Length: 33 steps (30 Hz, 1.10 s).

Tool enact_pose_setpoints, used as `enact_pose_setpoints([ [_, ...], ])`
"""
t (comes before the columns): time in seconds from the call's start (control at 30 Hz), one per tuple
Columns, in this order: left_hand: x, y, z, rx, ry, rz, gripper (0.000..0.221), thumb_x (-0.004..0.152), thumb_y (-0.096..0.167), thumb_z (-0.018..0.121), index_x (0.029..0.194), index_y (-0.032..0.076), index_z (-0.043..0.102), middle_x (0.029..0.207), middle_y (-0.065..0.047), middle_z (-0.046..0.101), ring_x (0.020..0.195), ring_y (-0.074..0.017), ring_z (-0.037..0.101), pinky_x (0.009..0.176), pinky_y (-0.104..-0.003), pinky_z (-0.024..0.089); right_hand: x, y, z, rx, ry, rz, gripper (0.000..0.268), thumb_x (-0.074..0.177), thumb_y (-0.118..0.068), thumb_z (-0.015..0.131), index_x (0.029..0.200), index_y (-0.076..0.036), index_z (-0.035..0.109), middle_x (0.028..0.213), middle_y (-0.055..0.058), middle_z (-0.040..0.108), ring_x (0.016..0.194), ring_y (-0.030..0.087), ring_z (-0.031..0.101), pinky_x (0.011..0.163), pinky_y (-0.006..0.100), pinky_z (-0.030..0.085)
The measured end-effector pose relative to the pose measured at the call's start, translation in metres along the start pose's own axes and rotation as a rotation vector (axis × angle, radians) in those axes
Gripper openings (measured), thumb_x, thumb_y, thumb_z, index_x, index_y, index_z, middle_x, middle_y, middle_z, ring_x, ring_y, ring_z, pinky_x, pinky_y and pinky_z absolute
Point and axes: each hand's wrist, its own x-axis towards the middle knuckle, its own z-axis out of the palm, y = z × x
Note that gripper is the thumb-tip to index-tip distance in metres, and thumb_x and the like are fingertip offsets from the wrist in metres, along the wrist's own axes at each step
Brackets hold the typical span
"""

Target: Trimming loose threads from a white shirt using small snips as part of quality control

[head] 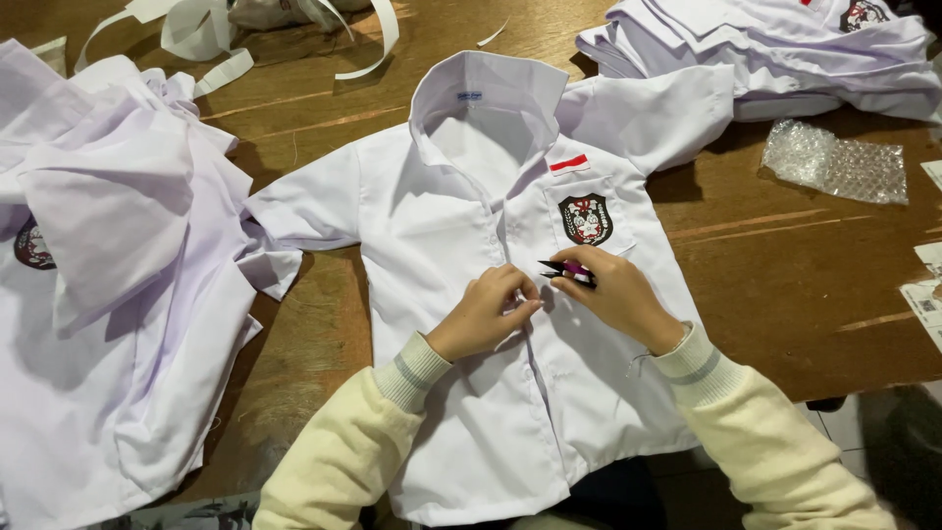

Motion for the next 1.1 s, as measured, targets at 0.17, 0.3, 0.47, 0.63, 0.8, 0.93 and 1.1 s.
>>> enact_pose_setpoints([
  [0.17, 0.001, -0.006, 0.001, -0.185, -0.048, 0.058, 0.01, 0.097, 0.019, 0.063, 0.101, 0.009, 0.063, 0.086, -0.011, 0.068, 0.085, -0.0283, 0.067, 0.077, -0.04, 0.052, 0.0, -0.007, -0.026, 0.115, -0.137, 0.092, 0.03, 0.087, -0.03, 0.075, 0.117, -0.026, 0.071, 0.088, 0.005, 0.075, 0.08, 0.029, 0.072, 0.072, 0.043, 0.056],
  [0.3, 0.004, -0.016, 0.001, -0.254, -0.041, 0.061, 0.009, 0.099, 0.018, 0.062, 0.103, 0.01, 0.061, 0.08, -0.007, 0.072, 0.08, -0.0205, 0.069, 0.073, -0.032, 0.053, -0.01, -0.02, -0.041, 0.052, -0.256, 0.183, 0.032, 0.084, -0.031, 0.075, 0.115, -0.025, 0.072, 0.09, 0.008, 0.076, 0.07, 0.031, 0.067, 0.067, 0.045, 0.053],
  [0.47, 0.003, -0.014, -0.002, -0.322, -0.05, 0.074, 0.006, 0.1, 0.016, 0.062, 0.103, 0.011, 0.062, 0.078, -0.005, 0.072, 0.077, -0.0181, 0.07, 0.071, -0.03, 0.054, -0.019, -0.029, -0.042, 0.047, -0.313, 0.231, 0.031, 0.084, -0.032, 0.075, 0.115, -0.025, 0.072, 0.092, 0.008, 0.077, 0.069, 0.03, 0.067, 0.066, 0.042, 0.054],
  [0.63, -0.002, 0.006, -0.01, -0.751, -0.3, 0.026, 0.013, 0.108, 0.023, 0.052, 0.111, 0.011, 0.054, 0.104, -0.006, 0.071, 0.101, -0.0132, 0.065, 0.088, -0.03, 0.055, -0.025, -0.029, -0.043, 0.052, -0.313, 0.239, 0.03, 0.085, -0.029, 0.075, 0.115, -0.024, 0.073, 0.089, 0.005, 0.076, 0.063, 0.025, 0.064, 0.062, 0.04, 0.053],
  [0.8, -0.009, 0.017, -0.005, -0.828, -0.407, 0.032, 0.013, 0.109, 0.018, 0.049, 0.115, 0.007, 0.05, 0.079, 0.0, 0.06, 0.079, -0.0103, 0.061, 0.074, -0.027, 0.057, -0.033, -0.031, -0.047, 0.065, -0.325, 0.261, 0.03, 0.085, -0.03, 0.075, 0.115, -0.025, 0.073, 0.091, 0.005, 0.076, 0.062, 0.025, 0.061, 0.061, 0.039, 0.052],
  [0.93, -0.018, 0.036, -0.007, -0.353, -0.358, 0.093, 0.018, 0.103, 0.022, 0.059, 0.112, 0.007, 0.053, 0.072, -0.008, 0.06, 0.07, -0.0205, 0.062, 0.064, -0.034, 0.054, -0.043, -0.03, -0.049, 0.063, -0.335, 0.283, 0.03, 0.085, -0.029, 0.074, 0.115, -0.025, 0.072, 0.091, 0.004, 0.077, 0.061, 0.025, 0.061, 0.059, 0.039, 0.052],
  [1.1, -0.027, 0.037, 0.004, 0.118, -0.325, 0.281, 0.024, 0.093, 0.015, 0.068, 0.11, 0.006, 0.055, 0.077, -0.009, 0.057, 0.074, -0.0287, 0.064, 0.067, -0.036, 0.056, -0.059, -0.037, -0.055, 0.074, -0.343, 0.305, 0.03, 0.085, -0.028, 0.073, 0.115, -0.025, 0.073, 0.09, 0.002, 0.077, 0.06, 0.023, 0.061, 0.06, 0.037, 0.052],
])
